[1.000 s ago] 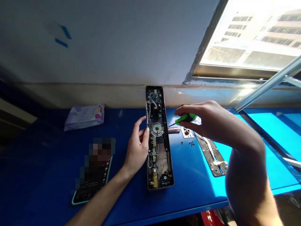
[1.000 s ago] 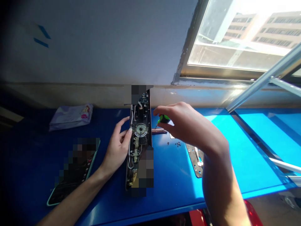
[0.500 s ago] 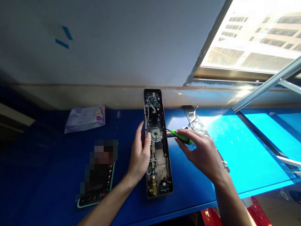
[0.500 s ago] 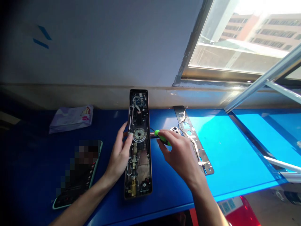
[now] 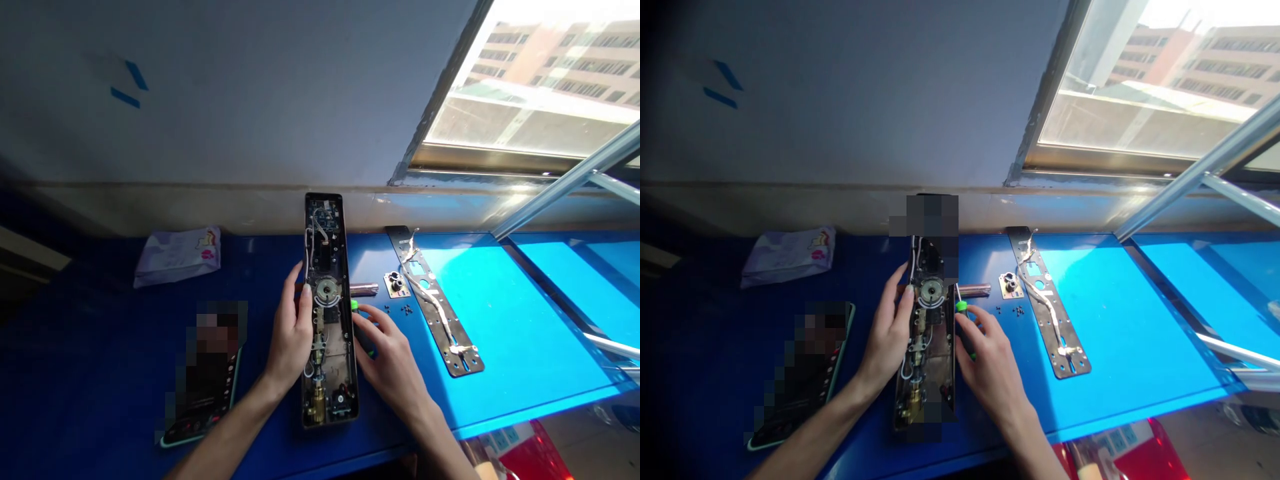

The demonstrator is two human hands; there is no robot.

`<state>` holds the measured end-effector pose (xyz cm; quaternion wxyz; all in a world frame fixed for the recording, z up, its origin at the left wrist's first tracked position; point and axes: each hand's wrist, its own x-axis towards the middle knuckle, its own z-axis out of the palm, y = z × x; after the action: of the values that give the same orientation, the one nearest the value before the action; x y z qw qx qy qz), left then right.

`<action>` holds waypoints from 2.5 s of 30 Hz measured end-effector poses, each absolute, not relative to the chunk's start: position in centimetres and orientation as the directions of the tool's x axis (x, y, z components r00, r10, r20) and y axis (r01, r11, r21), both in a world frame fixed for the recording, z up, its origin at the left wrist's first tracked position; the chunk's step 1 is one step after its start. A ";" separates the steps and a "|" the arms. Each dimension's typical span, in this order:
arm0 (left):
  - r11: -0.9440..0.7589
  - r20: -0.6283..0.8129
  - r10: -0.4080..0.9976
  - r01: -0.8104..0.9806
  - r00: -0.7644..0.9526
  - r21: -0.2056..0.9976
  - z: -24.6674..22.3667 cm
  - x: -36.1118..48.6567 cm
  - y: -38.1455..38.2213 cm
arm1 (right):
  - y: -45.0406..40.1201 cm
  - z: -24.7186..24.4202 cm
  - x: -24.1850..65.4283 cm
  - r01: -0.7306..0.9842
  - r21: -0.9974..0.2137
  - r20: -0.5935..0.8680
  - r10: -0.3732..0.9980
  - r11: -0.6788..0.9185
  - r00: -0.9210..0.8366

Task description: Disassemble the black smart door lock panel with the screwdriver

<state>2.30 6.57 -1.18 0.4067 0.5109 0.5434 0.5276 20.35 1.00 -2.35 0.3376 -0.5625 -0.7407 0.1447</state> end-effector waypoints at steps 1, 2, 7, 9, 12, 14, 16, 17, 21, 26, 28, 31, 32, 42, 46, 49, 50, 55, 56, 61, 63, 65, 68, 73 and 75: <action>-0.073 0.089 0.986 0.115 -0.140 0.991 -1.1 2.3 6.5 | 1.0 -2.4 20.4 0.729 -0.600 0.328 0.933 0.328 -0.149; -0.069 0.084 0.987 0.108 -0.136 0.992 -1.1 2.4 6.4 | 1.0 -2.3 20.6 0.722 -0.608 0.319 0.935 0.329 -0.157; -0.092 0.115 0.982 0.152 -0.153 0.984 -1.3 3.0 6.0 | 1.4 -1.6 21.7 0.695 -0.653 0.286 0.948 0.300 -0.141; -0.094 0.119 0.981 0.161 -0.151 0.982 -1.3 3.2 5.8 | 1.6 -1.2 22.1 0.684 -0.667 0.277 0.951 0.294 -0.138; -0.085 0.107 0.983 0.150 -0.150 0.985 -1.2 3.3 5.6 | 2.0 -0.7 22.1 0.659 -0.686 0.257 0.950 0.310 -0.180; -0.083 0.105 0.982 0.143 -0.155 0.986 -1.1 3.3 5.5 | 2.3 -0.6 21.8 0.642 -0.696 0.237 0.947 0.320 -0.215; -0.079 0.102 0.982 0.140 -0.162 0.987 -1.0 3.2 5.6 | 2.4 -0.6 21.5 0.634 -0.704 0.222 0.947 0.320 -0.232; -0.075 0.097 0.982 0.136 -0.164 0.988 -0.9 3.2 5.6 | 2.4 -0.7 21.3 0.635 -0.705 0.218 0.948 0.317 -0.231; -0.061 0.082 0.983 0.130 -0.167 0.990 -0.8 3.0 5.6 | 2.2 -0.8 21.0 0.660 -0.692 0.215 0.956 0.294 -0.200; -0.057 0.077 0.985 0.128 -0.156 0.990 -0.7 3.1 5.5 | 1.9 -0.4 21.6 0.700 -0.657 0.201 0.960 0.279 -0.193; -0.065 0.085 0.985 0.132 -0.152 0.989 -0.8 3.1 5.5 | 1.8 -0.3 22.0 0.717 -0.640 0.197 0.961 0.274 -0.191; -0.084 0.105 0.983 0.139 -0.150 0.987 -0.8 3.1 5.5 | 1.9 0.1 22.4 0.738 -0.618 0.205 0.961 0.272 -0.183; -0.093 0.114 0.982 0.141 -0.150 0.986 -0.8 3.0 5.6 | 2.0 0.3 22.5 0.742 -0.612 0.215 0.961 0.273 -0.176; -0.125 0.141 0.980 0.115 -0.139 0.985 -0.5 2.3 6.0 | 5.0 3.8 21.7 0.691 -0.583 0.407 0.890 0.428 -0.207; -0.128 0.139 0.979 0.082 -0.147 0.988 -0.5 2.2 6.3 | 6.8 5.1 21.2 0.664 -0.522 0.456 0.833 0.536 -0.314; -0.110 0.119 0.978 0.064 -0.170 0.992 -0.5 2.1 6.5 | 8.1 5.4 21.1 0.639 -0.478 0.461 0.791 0.603 -0.402; -0.100 0.108 0.978 0.056 -0.176 0.993 -0.5 2.1 6.6 | 8.5 5.4 21.0 0.632 -0.468 0.463 0.780 0.618 -0.420; -0.056 0.063 0.977 0.040 -0.203 0.998 -0.6 1.8 6.8 | 9.0 4.6 20.6 0.606 -0.445 0.506 0.743 0.660 -0.438; -0.056 0.065 0.977 0.047 -0.204 0.997 -0.7 1.8 6.8 | 8.9 4.3 20.5 0.602 -0.443 0.515 0.738 0.664 -0.436; -0.084 0.098 0.975 0.078 -0.200 0.993 -0.5 1.8 6.6 | 8.7 3.2 19.9 0.619 -0.434 0.530 0.741 0.655 -0.413; -0.087 0.100 0.975 0.075 -0.198 0.993 -0.5 1.9 6.5 | 8.8 3.0 19.8 0.622 -0.432 0.525 0.743 0.653 -0.415; -0.085 0.099 0.976 0.077 -0.192 0.993 -0.4 1.9 6.5 | 8.7 3.0 19.9 0.606 -0.433 0.516 0.735 0.667 -0.440; -0.081 0.093 0.979 0.074 -0.182 0.994 -0.3 1.8 6.5 | 8.3 3.2 20.2 0.576 -0.436 0.494 0.718 0.692 -0.490; -0.079 0.091 0.979 0.074 -0.182 0.994 -0.3 1.8 6.4 | 7.9 3.3 20.7 0.576 -0.439 0.473 0.723 0.689 -0.504; -0.079 0.092 0.979 0.076 -0.183 0.994 -0.2 1.8 6.4 | 7.9 3.2 20.8 0.578 -0.441 0.472 0.726 0.686 -0.500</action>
<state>1.85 6.36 -0.22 0.4116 0.4889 0.5396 0.5481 20.79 7.85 3.18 0.3251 -0.3796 -0.8587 0.1133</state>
